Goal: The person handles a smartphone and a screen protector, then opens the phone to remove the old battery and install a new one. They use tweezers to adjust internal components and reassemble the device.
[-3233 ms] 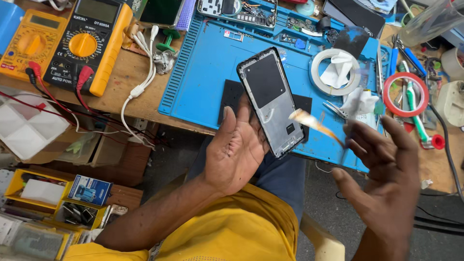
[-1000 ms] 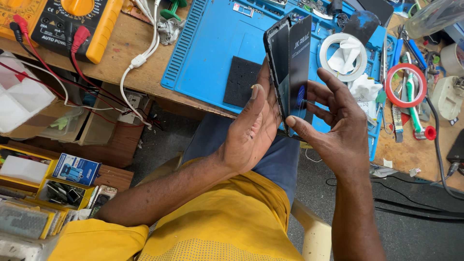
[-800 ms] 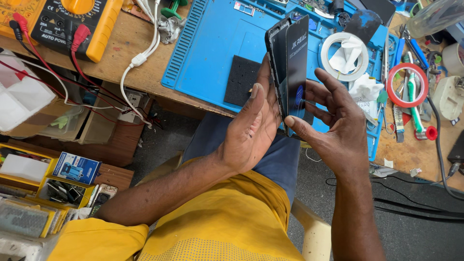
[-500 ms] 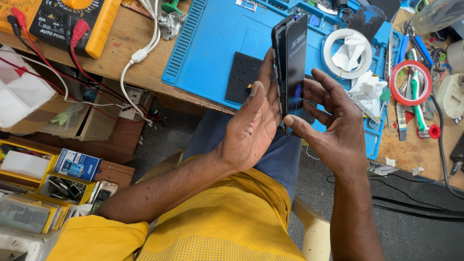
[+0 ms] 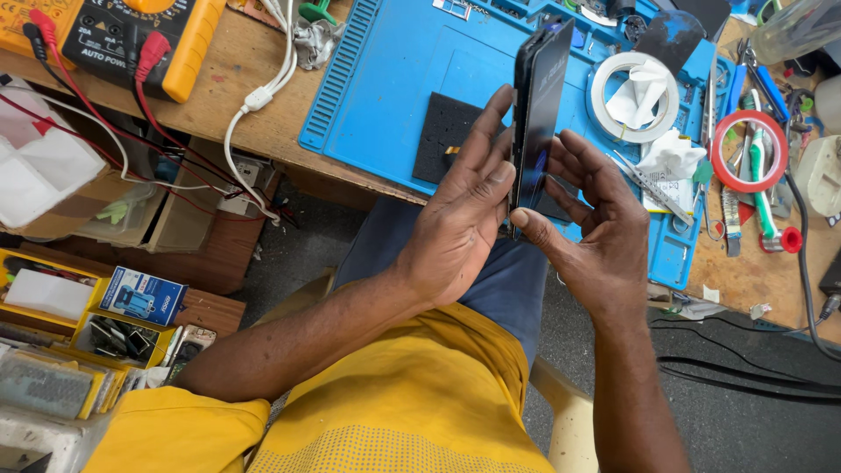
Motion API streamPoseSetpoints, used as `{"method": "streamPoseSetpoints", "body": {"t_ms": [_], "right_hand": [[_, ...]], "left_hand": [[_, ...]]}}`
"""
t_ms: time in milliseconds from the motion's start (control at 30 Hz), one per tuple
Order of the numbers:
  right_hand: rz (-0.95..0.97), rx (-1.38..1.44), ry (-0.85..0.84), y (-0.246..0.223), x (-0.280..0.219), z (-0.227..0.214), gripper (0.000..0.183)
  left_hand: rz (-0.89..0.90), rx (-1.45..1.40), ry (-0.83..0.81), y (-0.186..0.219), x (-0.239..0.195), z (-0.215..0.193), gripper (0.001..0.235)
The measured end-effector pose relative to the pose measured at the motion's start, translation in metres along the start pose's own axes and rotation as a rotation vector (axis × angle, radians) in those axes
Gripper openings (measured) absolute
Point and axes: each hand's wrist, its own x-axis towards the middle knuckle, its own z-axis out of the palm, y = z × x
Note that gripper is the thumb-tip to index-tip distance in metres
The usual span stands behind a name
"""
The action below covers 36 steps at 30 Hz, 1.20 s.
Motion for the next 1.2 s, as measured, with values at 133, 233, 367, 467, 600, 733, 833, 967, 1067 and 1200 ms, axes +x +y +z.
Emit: {"method": "streamPoseSetpoints", "body": {"t_ms": [133,233,367,467,600,733,833,967,1067,1200], "right_hand": [[-0.028,0.004,0.010,0.000,-0.001,0.003,0.082],[-0.025,0.000,0.020,-0.002,-0.001,0.006,0.078],[-0.050,-0.094,0.035,-0.003,-0.002,0.009,0.068],[-0.218,-0.380,0.091,-0.004,-0.002,0.008,0.065],[-0.110,-0.207,0.099,-0.007,-0.005,0.000,0.053],[-0.335,-0.240,0.176,-0.013,-0.012,-0.011,0.044],[-0.593,-0.532,0.197,-0.008,-0.016,-0.010,0.040],[-0.688,-0.626,0.203,0.003,-0.013,-0.011,0.027],[-0.696,-0.652,0.194,0.004,-0.013,-0.013,0.023],[-0.693,-0.645,0.200,0.004,-0.013,-0.013,0.021]], "left_hand": [[0.004,0.003,0.000,-0.002,-0.001,-0.002,0.064],[0.015,0.008,0.003,-0.004,-0.002,-0.004,0.063],[0.017,0.031,0.032,-0.006,0.001,-0.006,0.063],[0.009,-0.003,0.074,-0.003,0.004,-0.007,0.063],[-0.040,-0.078,0.117,0.007,0.010,-0.018,0.059],[-0.116,-0.096,0.204,0.017,0.017,-0.027,0.054],[-0.152,-0.129,0.208,0.017,0.018,-0.029,0.044],[-0.164,-0.146,0.181,0.014,0.018,-0.028,0.038],[-0.189,-0.150,0.185,0.014,0.016,-0.029,0.036],[-0.199,-0.150,0.194,0.014,0.015,-0.031,0.035]]}}
